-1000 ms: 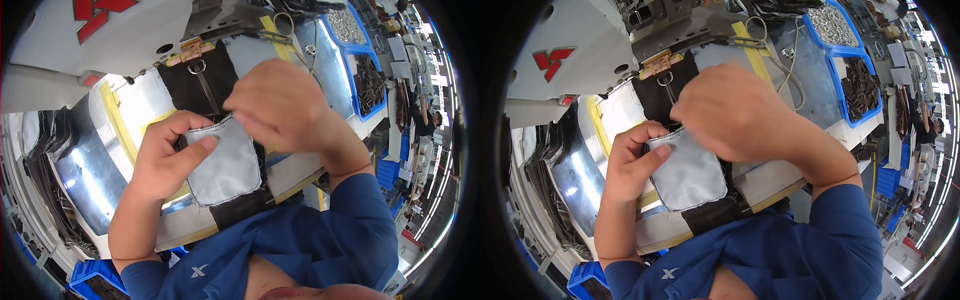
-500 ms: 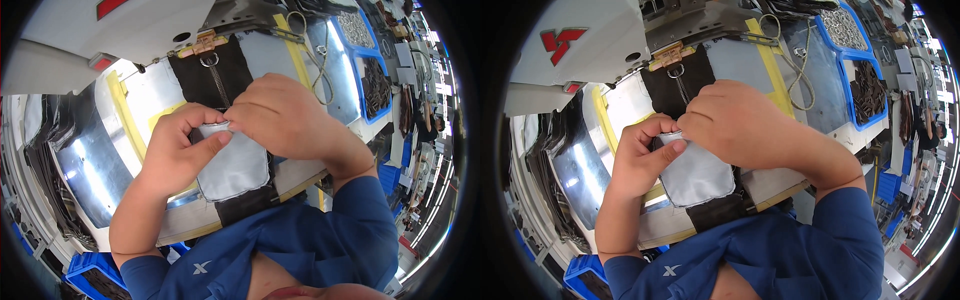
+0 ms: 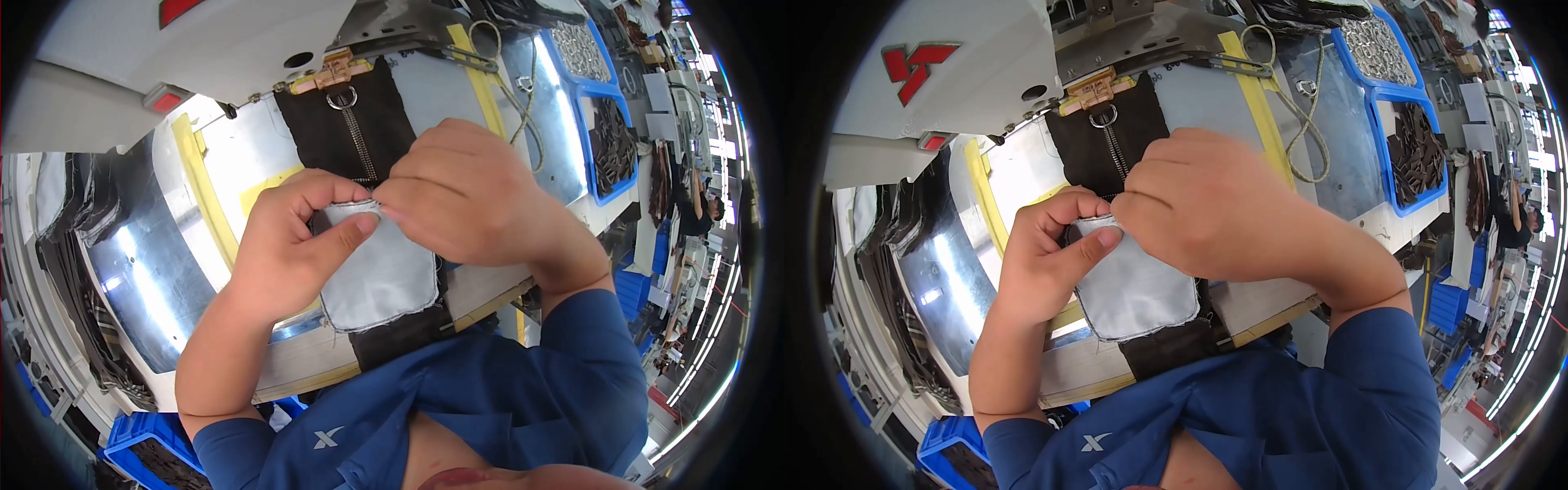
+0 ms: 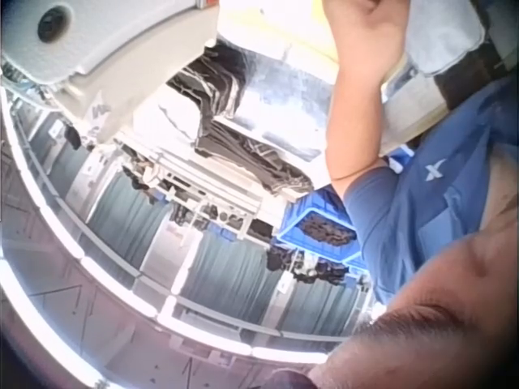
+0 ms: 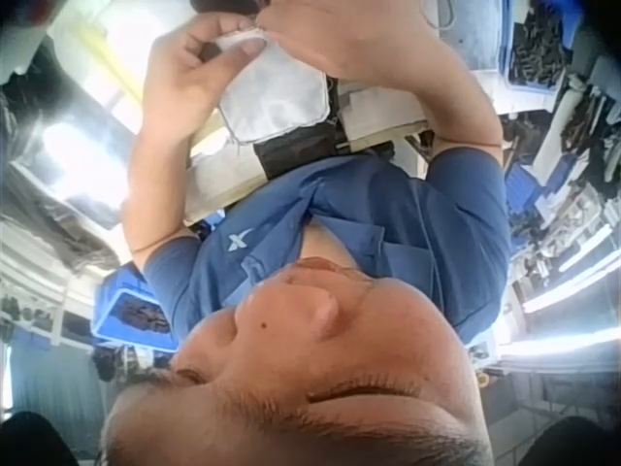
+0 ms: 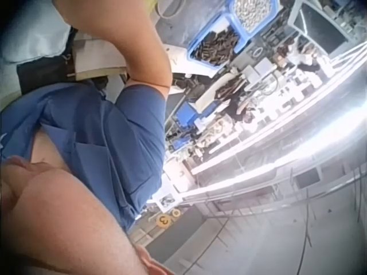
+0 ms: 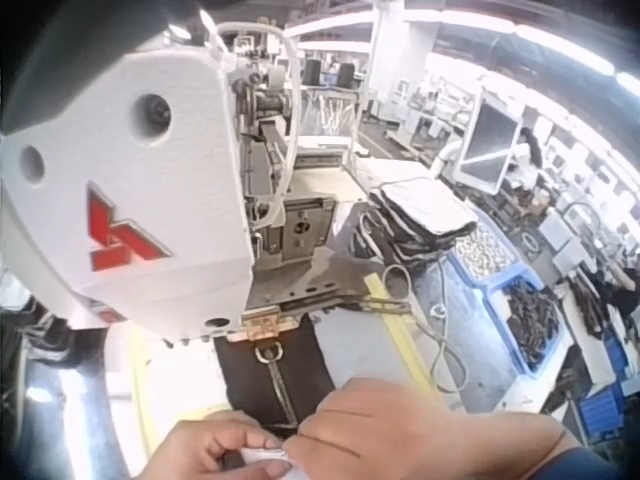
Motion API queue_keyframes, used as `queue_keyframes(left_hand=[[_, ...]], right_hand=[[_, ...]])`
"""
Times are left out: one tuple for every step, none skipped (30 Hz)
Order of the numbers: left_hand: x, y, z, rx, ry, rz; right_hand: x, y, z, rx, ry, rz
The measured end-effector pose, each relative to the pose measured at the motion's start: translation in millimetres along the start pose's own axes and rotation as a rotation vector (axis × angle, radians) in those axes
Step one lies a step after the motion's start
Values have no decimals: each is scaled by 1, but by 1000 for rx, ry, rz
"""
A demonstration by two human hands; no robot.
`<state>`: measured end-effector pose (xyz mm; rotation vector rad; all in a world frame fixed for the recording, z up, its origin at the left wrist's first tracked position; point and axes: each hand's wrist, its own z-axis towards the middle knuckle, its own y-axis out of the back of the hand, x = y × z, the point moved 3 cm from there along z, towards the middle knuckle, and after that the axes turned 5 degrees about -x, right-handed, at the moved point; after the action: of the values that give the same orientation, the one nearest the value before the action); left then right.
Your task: Sewing and assembling fabric and leather bag components using an industrial sewing machine.
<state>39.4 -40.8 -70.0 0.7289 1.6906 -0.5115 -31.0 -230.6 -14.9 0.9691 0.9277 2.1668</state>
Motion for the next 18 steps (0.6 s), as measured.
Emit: queue_keyframes(left_hand=[[0, 0, 0, -3, -5, 8], [0, 0, 0, -1, -4, 9], [0, 0, 0, -1, -2, 14], [0, 0, 0, -2, 0, 17], [1, 0, 0, -1, 1, 17], [1, 0, 0, 2, -2, 19], [1, 0, 0, 5, -5, 23], [1, 0, 0, 6, -5, 24], [1, 0, 0, 3, 2, 19], [1, 0, 1, 3, 7, 13], [0, 0, 0, 10, -1, 11], [0, 1, -1, 9, 15, 40], [-1, 2, -1, 1, 5, 72], [0, 1, 0, 16, 21, 61], [0, 1, 1, 21, -4, 39], [0, 0, 1, 23, -26, 19], [0, 0, 1, 25, -27, 22], [0, 0, 1, 32, -40, 21]], right_hand=[[1, -2, 0, 2, 29, -25], [2, -4, 0, 5, 58, -50], [2, -4, -1, 4, 56, -50], [3, -5, -2, 20, 73, -79], [4, -6, -2, 28, 86, -120], [5, -7, -2, 37, 88, -108], [6, -8, -3, 19, 95, -113], [7, -7, -3, 16, 110, -143], [6, -6, -2, -1, 100, -121], [4, -4, -2, -21, 91, -132], [1, -1, -1, -39, 83, -147], [-4, 2, -1, -36, 79, -160], [-11, 7, 0, -104, 25, -209], [-16, 13, -1, -180, -21, -274], [-18, 17, -1, -172, -27, -265], [-20, 19, -2, -123, -52, -291], [-20, 19, -2, -134, -80, -301], [-20, 19, -2, -81, -77, -310]])
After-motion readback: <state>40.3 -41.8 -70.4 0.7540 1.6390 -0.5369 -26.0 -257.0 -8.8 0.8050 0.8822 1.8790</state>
